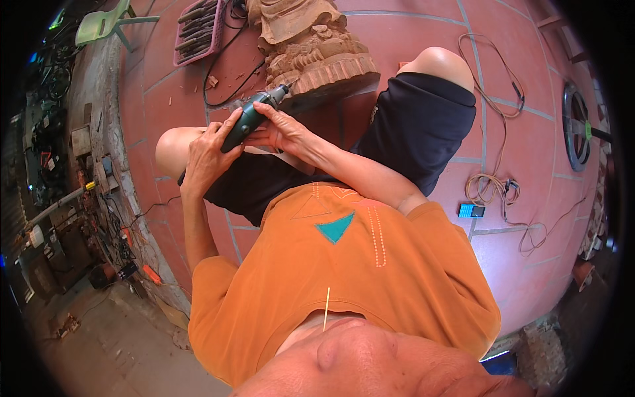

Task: The person uses a handheld rotary carving tool to shape a wooden sculpture of a seated figure. They hold the tool with both hands and work on the base and lower sections of the sculpture while sitting on the floor.

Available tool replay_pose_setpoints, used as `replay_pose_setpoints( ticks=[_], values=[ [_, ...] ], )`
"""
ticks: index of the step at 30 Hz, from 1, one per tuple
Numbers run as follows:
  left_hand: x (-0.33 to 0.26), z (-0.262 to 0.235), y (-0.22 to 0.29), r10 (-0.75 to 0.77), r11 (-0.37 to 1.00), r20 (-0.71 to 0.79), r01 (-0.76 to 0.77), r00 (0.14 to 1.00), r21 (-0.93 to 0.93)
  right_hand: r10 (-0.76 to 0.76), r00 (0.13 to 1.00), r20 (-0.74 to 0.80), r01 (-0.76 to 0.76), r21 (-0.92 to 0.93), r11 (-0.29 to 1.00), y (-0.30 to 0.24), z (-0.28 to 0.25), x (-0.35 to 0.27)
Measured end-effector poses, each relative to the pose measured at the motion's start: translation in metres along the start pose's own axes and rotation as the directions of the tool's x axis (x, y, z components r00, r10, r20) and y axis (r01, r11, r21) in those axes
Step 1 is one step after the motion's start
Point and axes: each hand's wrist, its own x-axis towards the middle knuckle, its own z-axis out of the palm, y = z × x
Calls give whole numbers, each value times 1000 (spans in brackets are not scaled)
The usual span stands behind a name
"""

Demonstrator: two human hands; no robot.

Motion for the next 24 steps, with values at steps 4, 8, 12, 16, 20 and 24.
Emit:
replay_pose_setpoints(
  ticks=[4,8,12,16,20,24],
  values=[
    [-4,5,-2,42,999,-27,-43,999,-23,23,999,-33,-24,-26,999,-2,5,-13],
    [-6,5,-4,62,997,-34,-64,997,-47,34,998,-50,-36,-33,999,-1,8,-18],
    [-6,-2,2,10,997,23,-8,1000,-71,22,999,-35,-23,-29,999,2,10,-21],
    [-6,-5,1,5,995,39,-2,999,-97,26,999,-32,-27,-36,999,4,8,-20],
    [-8,-1,-5,75,991,-19,-77,997,-109,21,999,-41,-22,-36,999,6,9,-21],
    [-7,-4,-4,91,988,-4,-90,996,-127,45,997,-56,-46,-17,999,9,9,-24]
  ],
)
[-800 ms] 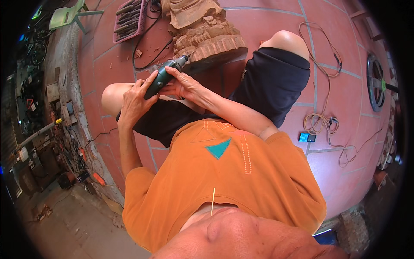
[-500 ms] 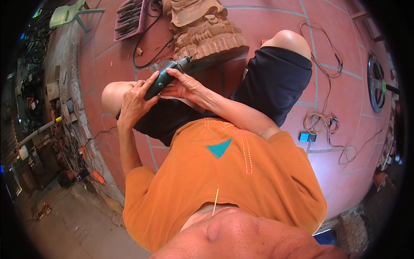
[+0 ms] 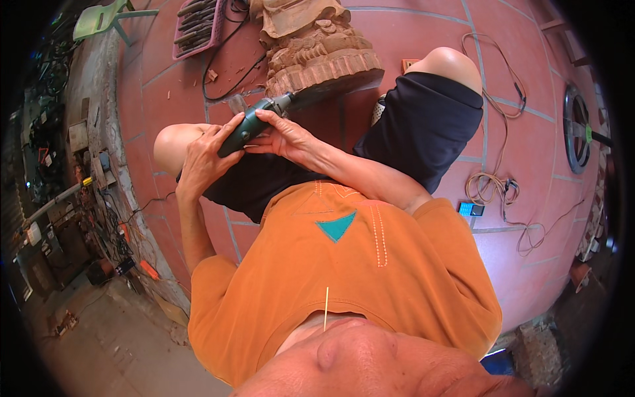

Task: The person uses a handheld rotary carving tool to shape a wooden sculpture of a seated figure. They hold the tool with both hands and work on the base and lower sections of the sculpture while sitting on the floor.

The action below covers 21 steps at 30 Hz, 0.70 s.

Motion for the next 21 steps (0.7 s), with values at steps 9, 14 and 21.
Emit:
replay_pose_setpoints(
  ticks=[9,14,21],
  values=[
    [1,3,-2,-21,999,-14,22,1000,34,-32,999,27,33,-23,999,-6,1,1],
    [1,4,-4,-9,999,-36,10,999,30,-23,999,29,24,-6,1000,-6,1,4],
    [4,3,-4,-15,999,-31,17,999,38,-16,999,43,16,2,1000,-8,1,4]
  ],
)
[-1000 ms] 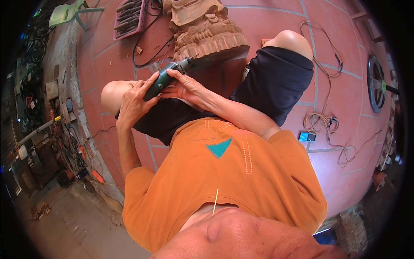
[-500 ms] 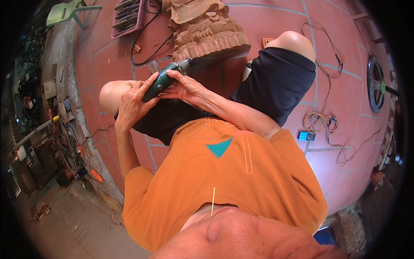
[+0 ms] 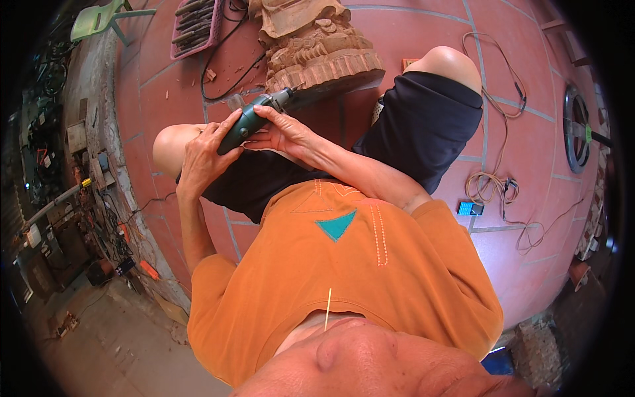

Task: The person uses a handheld rotary carving tool to shape a wooden sculpture of a seated figure. They hold the tool with both hands and work on the base and lower sections of the sculpture while sitting on the floor.

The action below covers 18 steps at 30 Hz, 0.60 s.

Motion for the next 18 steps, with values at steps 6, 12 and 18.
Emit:
replay_pose_setpoints(
  ticks=[6,12,18],
  values=[
    [0,2,0,-1,1000,-36,1,999,4,-11,1000,0,11,-33,999,-4,3,4],
    [4,3,-2,-25,999,-22,26,999,30,-15,1000,22,16,-50,999,-6,-4,13],
    [3,6,-1,-40,998,-45,42,998,45,-29,999,15,30,-74,997,-10,-2,16]
  ],
)
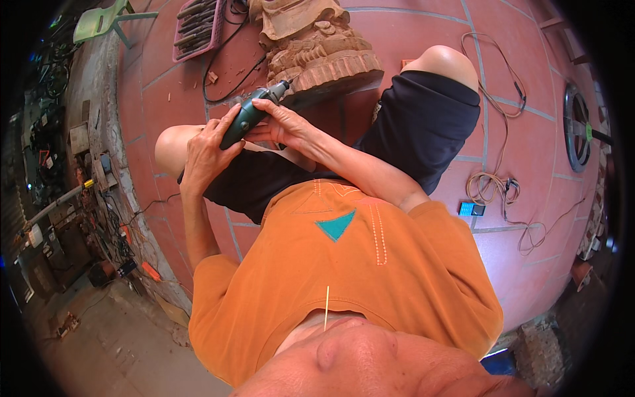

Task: The person uses a handheld rotary carving tool to shape a wooden sculpture of a seated figure. They hold the tool with both hands and work on the base and lower sections of the sculpture while sitting on the floor.

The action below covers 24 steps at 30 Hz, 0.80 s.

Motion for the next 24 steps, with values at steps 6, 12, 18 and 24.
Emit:
replay_pose_setpoints(
  ticks=[6,12,18,24],
  values=[
    [1,-5,1,24,1000,33,-25,999,9,9,1000,-1,-9,43,999,4,-1,-4],
    [3,-25,8,39,999,144,-44,989,27,36,999,21,-38,106,994,12,7,-19],
    [14,-89,21,31,990,251,-64,968,126,52,981,185,-76,123,990,13,44,-20],
    [41,-149,30,80,997,267,-82,960,-3,-1,923,385,-42,103,994,-12,93,-16]
  ],
)
